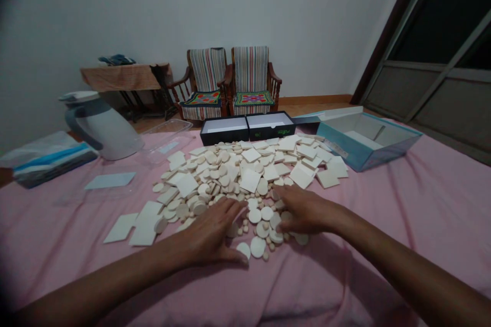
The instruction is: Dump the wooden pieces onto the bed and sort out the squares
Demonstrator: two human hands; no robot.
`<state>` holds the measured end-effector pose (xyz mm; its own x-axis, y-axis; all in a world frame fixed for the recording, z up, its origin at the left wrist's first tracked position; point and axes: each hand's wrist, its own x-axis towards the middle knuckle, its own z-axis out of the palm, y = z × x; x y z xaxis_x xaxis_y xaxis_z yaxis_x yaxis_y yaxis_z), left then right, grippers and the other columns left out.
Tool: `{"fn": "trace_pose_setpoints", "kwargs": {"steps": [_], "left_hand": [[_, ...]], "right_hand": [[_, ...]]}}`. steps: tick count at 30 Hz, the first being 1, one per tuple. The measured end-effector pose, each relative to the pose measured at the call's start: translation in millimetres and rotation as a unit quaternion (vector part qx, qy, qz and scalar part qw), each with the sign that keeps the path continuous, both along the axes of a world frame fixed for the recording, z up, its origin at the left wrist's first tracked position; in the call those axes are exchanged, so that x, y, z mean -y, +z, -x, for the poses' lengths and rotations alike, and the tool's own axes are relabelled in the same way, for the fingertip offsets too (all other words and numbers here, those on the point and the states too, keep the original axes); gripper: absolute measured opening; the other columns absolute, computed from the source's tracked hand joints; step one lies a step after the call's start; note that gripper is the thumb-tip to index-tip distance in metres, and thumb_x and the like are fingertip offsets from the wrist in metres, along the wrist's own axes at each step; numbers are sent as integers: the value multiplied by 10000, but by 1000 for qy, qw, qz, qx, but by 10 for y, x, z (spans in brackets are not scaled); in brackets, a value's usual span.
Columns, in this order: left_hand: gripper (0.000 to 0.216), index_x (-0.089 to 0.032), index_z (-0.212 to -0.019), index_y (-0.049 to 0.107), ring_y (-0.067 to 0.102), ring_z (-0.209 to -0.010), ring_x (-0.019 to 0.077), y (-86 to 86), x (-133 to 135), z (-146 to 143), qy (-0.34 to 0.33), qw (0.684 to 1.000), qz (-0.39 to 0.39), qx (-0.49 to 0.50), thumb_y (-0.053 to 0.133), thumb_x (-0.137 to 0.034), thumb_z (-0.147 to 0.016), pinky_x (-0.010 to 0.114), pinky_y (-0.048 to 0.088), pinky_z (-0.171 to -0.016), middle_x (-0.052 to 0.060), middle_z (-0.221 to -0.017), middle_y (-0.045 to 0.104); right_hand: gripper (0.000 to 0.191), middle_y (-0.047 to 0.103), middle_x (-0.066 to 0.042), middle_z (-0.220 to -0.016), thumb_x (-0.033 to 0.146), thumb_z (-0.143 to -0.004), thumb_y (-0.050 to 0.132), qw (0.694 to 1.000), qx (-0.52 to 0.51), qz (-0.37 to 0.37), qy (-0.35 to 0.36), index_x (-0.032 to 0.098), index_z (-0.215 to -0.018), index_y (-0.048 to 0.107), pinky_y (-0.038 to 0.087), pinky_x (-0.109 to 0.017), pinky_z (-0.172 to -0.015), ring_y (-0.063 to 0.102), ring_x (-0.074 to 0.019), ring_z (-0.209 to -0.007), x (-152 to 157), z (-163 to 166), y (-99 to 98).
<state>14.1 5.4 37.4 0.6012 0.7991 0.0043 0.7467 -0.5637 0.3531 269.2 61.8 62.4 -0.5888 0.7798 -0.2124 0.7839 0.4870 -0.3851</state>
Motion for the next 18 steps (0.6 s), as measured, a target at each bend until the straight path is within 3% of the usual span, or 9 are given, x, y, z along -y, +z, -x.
{"fn": "trace_pose_setpoints", "kwargs": {"steps": [3,5,11,18], "left_hand": [[1087,-137,-1394,341,492,-1074,344,-124,16,-193,36,999,2,-25,748,-690,-551,473,442,-922,174,-1193,526],[1107,-139,-1419,301,480,-1090,347,-173,-1,-295,59,998,-5,-33,763,-658,-557,477,427,-941,178,-1212,507],[894,-159,-1389,317,471,-1114,307,-203,-60,-416,84,996,-10,3,745,-473,-670,428,437,-943,153,-1209,497],[646,-196,-1291,417,510,-1067,268,-272,-159,-358,91,993,-1,74,676,-360,-723,375,452,-917,108,-1140,520]], "right_hand": [[1151,292,-221,-1519,380,-539,790,999,42,5,-3,126,-1508,223,291,-495,-1079,297,-383,-1373,159,-36,-197],[1222,251,-231,-1532,391,-524,787,998,54,4,-11,116,-1525,143,275,-538,-1072,268,-404,-1376,186,-10,-311],[1009,420,-222,-1413,364,-628,706,998,-25,-50,-38,87,-1485,253,278,-505,-1067,374,-367,-1292,39,83,-485],[819,516,-178,-1256,230,-624,684,993,-76,-52,-73,111,-1379,391,370,-407,-969,466,-296,-1146,-76,135,-533]]}}
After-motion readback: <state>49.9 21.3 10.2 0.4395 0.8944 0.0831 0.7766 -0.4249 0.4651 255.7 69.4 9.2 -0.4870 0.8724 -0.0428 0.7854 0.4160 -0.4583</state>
